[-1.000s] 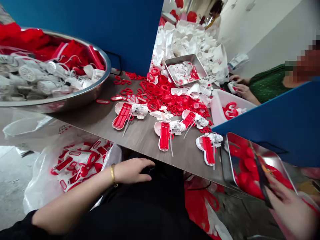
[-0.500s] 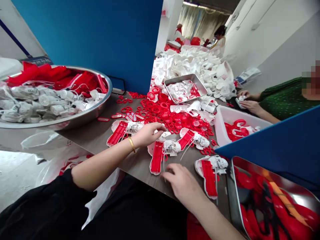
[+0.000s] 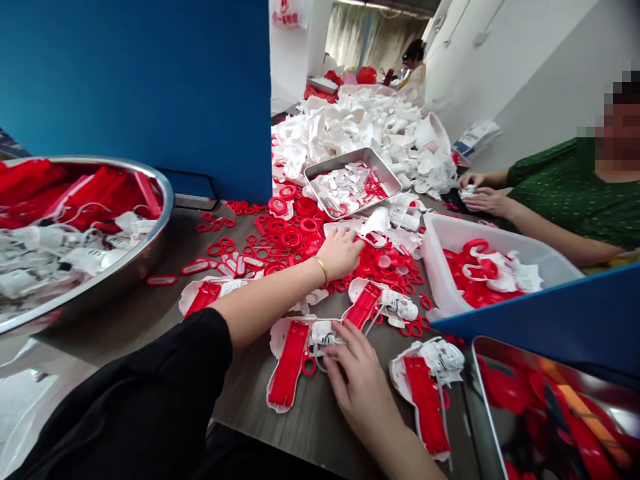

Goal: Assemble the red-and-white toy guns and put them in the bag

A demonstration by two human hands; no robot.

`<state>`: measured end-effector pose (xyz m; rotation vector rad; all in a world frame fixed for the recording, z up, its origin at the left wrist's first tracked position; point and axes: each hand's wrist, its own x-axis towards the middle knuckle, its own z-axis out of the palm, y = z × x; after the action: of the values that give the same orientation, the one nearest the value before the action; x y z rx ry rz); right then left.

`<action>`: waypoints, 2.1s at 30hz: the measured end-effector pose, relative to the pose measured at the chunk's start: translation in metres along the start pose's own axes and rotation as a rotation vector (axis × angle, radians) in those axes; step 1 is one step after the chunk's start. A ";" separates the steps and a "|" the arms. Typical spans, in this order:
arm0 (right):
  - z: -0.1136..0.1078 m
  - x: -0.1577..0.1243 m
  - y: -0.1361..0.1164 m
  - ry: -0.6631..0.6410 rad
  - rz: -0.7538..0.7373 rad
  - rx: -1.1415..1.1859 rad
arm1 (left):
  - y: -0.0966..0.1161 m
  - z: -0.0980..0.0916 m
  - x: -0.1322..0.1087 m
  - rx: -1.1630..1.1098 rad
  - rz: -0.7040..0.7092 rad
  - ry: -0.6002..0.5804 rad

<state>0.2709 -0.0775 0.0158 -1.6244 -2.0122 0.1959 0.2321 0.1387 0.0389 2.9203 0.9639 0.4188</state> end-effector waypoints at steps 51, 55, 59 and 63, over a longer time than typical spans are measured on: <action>-0.014 0.008 -0.017 0.030 0.006 0.455 | -0.018 0.000 0.001 0.205 0.167 -0.236; -0.015 0.011 -0.015 0.029 -0.017 0.442 | -0.011 0.001 -0.006 0.228 0.106 -0.189; -0.016 0.015 -0.019 0.047 -0.043 0.417 | -0.002 0.009 -0.003 0.268 -0.025 -0.184; -0.016 0.015 -0.021 0.049 -0.053 0.408 | -0.001 -0.003 -0.002 0.254 -0.006 -0.174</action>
<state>0.2590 -0.0728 0.0433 -1.3050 -1.8289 0.5061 0.2292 0.1388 0.0414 3.1081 1.0722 0.0410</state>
